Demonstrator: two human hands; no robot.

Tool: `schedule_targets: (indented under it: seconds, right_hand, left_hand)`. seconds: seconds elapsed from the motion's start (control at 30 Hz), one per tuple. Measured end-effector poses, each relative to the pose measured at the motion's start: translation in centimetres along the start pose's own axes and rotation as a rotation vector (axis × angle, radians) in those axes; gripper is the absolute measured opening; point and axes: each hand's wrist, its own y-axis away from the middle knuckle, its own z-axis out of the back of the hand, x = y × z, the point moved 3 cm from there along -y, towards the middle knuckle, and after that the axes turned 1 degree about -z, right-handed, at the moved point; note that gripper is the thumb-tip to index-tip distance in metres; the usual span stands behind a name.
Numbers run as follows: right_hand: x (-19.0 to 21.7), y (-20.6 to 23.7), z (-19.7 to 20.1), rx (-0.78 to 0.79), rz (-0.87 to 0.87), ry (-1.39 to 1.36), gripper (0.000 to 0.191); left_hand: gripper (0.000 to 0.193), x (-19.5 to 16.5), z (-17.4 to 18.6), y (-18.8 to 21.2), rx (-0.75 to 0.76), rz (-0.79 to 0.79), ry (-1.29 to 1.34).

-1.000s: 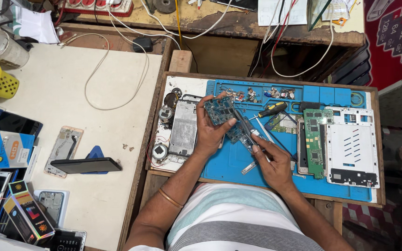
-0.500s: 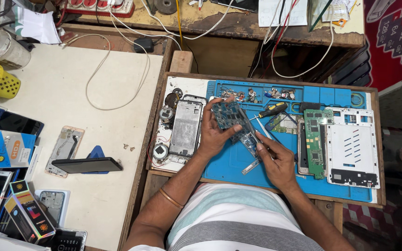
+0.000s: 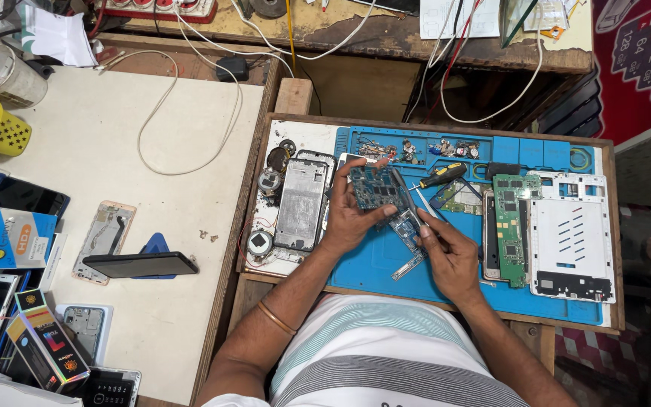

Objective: The person holds a blue circuit board over a repair mat and probes its components with a thin metal tool, turning the board to reach different areas. They continue probing and repositioning the board throughout the episode, with disassembled device parts and other boards on the mat.

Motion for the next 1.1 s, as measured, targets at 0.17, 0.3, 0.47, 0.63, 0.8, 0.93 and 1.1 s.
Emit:
schedule_targets:
  seconds: [0.17,0.3,0.47,0.63,0.8,0.93,1.1]
  right_hand:
    - [-0.2,0.2,0.1,0.018,-0.033,0.094,0.035]
    - [-0.1,0.4,0.0,0.047,-0.002,0.023,0.034]
    - [0.3,0.6,0.0,0.107,0.064,-0.037,0.033]
    - [0.6,0.6,0.4,0.173,0.141,-0.035,0.03]
    - [1.1,0.9,0.4,0.181,0.303,-0.042,0.03]
    - [1.6,1.2,0.4,0.156,0.339,0.007,0.031]
    - [2.4,1.2,0.1,0.097,0.322,0.024,0.031]
  left_hand:
    - [0.081,-0.4,0.2,-0.3,-0.104,-0.053,0.016]
    - [0.08,-0.3,0.3,-0.4,-0.11,-0.018,0.024]
    - [0.082,0.2,0.6,-0.3,-0.065,0.036,0.045]
    - [0.088,0.6,0.7,-0.1,0.041,0.049,0.044]
    - [0.094,0.8,0.0,0.3,0.205,0.135,0.084]
    - [0.093,0.4,-0.5,0.6,0.32,0.124,0.065]
    - [0.101,0.1,-0.8,0.7,0.341,0.152,0.005]
